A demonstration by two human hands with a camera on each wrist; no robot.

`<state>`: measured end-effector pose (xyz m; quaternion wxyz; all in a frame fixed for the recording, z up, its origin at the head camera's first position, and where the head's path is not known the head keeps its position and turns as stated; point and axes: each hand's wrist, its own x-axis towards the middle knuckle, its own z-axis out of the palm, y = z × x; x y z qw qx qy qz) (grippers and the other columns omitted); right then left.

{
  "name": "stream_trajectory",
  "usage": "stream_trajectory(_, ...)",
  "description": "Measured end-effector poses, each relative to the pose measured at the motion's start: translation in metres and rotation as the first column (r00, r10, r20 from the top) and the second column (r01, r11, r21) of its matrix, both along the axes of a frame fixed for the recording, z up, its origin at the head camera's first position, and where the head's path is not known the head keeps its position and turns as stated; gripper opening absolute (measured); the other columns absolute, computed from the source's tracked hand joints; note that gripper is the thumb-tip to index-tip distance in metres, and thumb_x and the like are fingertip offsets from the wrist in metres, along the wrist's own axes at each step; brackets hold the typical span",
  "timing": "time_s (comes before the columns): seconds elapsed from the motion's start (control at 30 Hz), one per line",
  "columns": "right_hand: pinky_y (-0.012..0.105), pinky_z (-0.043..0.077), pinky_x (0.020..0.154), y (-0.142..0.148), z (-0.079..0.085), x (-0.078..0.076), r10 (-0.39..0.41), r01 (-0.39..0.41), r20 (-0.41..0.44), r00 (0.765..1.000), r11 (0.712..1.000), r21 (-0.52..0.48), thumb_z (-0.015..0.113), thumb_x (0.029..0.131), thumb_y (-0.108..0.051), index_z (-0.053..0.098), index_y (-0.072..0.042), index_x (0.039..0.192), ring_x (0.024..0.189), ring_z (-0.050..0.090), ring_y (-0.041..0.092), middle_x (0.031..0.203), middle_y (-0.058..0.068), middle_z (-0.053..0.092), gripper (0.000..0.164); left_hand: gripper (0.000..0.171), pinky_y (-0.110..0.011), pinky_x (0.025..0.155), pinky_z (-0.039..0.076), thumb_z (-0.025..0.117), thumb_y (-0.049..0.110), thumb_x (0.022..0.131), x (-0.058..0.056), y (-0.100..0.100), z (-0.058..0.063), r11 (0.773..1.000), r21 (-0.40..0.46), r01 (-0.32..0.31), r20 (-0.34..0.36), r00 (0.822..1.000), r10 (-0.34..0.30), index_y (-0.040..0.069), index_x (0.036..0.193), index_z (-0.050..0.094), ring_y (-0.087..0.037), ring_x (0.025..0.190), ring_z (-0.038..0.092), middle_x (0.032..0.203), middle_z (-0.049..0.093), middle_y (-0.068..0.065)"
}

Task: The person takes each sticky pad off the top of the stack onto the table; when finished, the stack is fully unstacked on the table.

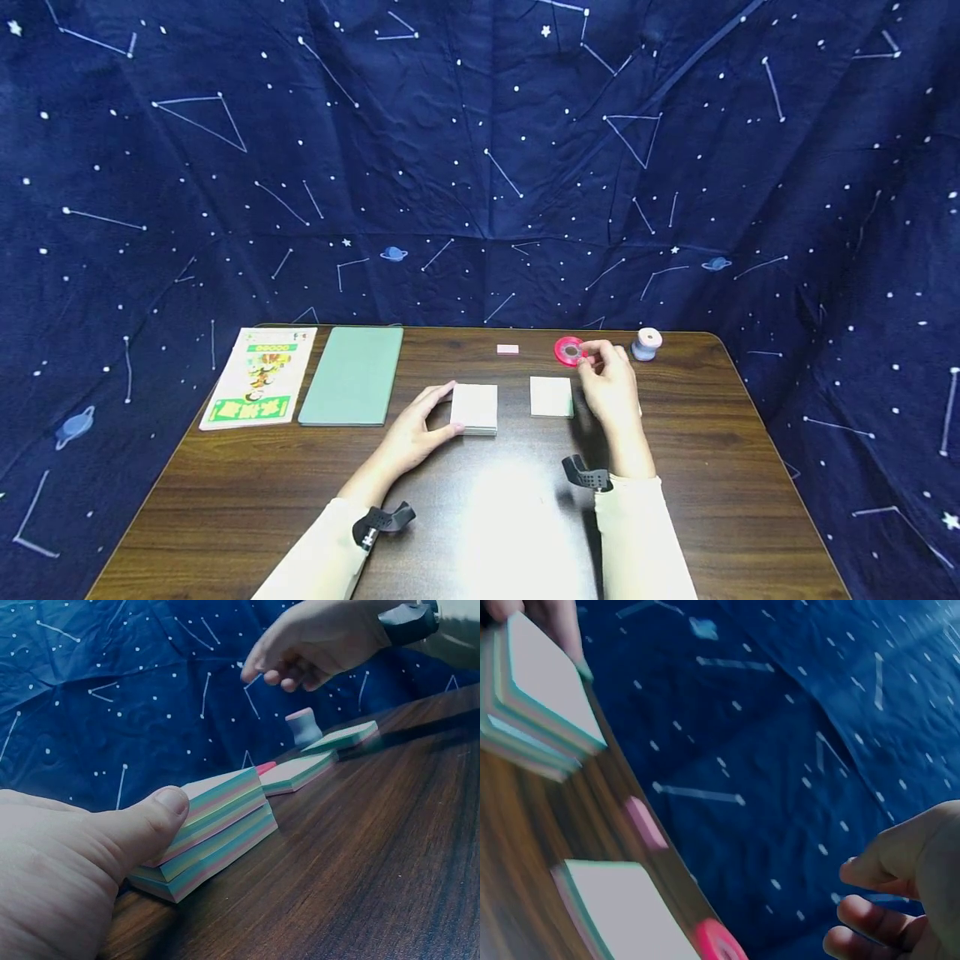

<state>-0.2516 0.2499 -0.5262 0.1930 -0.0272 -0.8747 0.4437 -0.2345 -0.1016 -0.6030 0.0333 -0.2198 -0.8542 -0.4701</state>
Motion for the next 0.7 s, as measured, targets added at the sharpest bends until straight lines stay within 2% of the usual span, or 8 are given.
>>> stream_trajectory(0.17, 0.018, 0.047, 0.076, -0.034, -0.004, 0.000, 0.113, -0.113, 0.002, 0.994, 0.994, -0.002, 0.071, 0.096, -0.001, 0.075, -0.001, 0.118, 0.087, 0.062, 0.017, 0.099, 0.015, 0.065, 0.022, 0.079, -0.055, 0.126, 0.042, 0.088, 0.026, 0.093, 0.001, 0.000, 0.000, 1.000, 0.001, 0.000, -0.007, 1.000, 0.000, 0.000, 0.158, 0.053, -0.033, 0.146, 0.058, 0.153, 0.062, -0.013)
stream_trajectory(0.37, 0.030, 0.053, 0.080, -0.068, -0.011, 0.005, 0.251, -0.251, 0.033, 0.968, 0.968, 0.005, 0.075, 0.096, -0.004, 0.075, -0.005, 0.120, 0.088, 0.067, 0.023, 0.098, 0.012, 0.067, 0.023, 0.079, -0.054, 0.127, 0.041, 0.088, 0.026, 0.093, 0.000, 0.000, -0.001, 1.000, -0.011, 0.000, 0.001, 1.000, 0.000, 0.000, 0.159, 0.052, -0.032, 0.146, 0.058, 0.153, 0.062, -0.012)
stream_trajectory(0.53, 0.033, 0.052, 0.084, -0.087, -0.016, 0.008, 0.309, -0.310, 0.078, 0.948, 0.951, 0.004, 0.077, 0.096, -0.008, 0.075, -0.009, 0.123, 0.086, 0.068, 0.019, 0.099, 0.009, 0.066, 0.028, 0.080, -0.054, 0.128, 0.040, 0.088, 0.025, 0.093, -0.002, 0.000, 0.000, 1.000, 0.000, 0.008, 0.009, 1.000, -0.008, -0.001, 0.159, 0.052, -0.032, 0.147, 0.058, 0.153, 0.061, -0.015)
stream_trajectory(0.7, 0.029, 0.052, 0.077, -0.099, -0.022, 0.011, 0.347, -0.350, 0.108, 0.931, 0.937, 0.000, 0.080, 0.094, -0.008, 0.074, -0.007, 0.125, 0.083, 0.064, 0.016, 0.100, 0.011, 0.064, 0.031, 0.080, -0.054, 0.128, 0.041, 0.089, 0.027, 0.093, -0.002, -0.002, 0.000, 1.000, -0.011, 0.011, 0.015, 1.000, -0.011, -0.001, 0.159, 0.052, -0.033, 0.147, 0.058, 0.153, 0.061, -0.015)
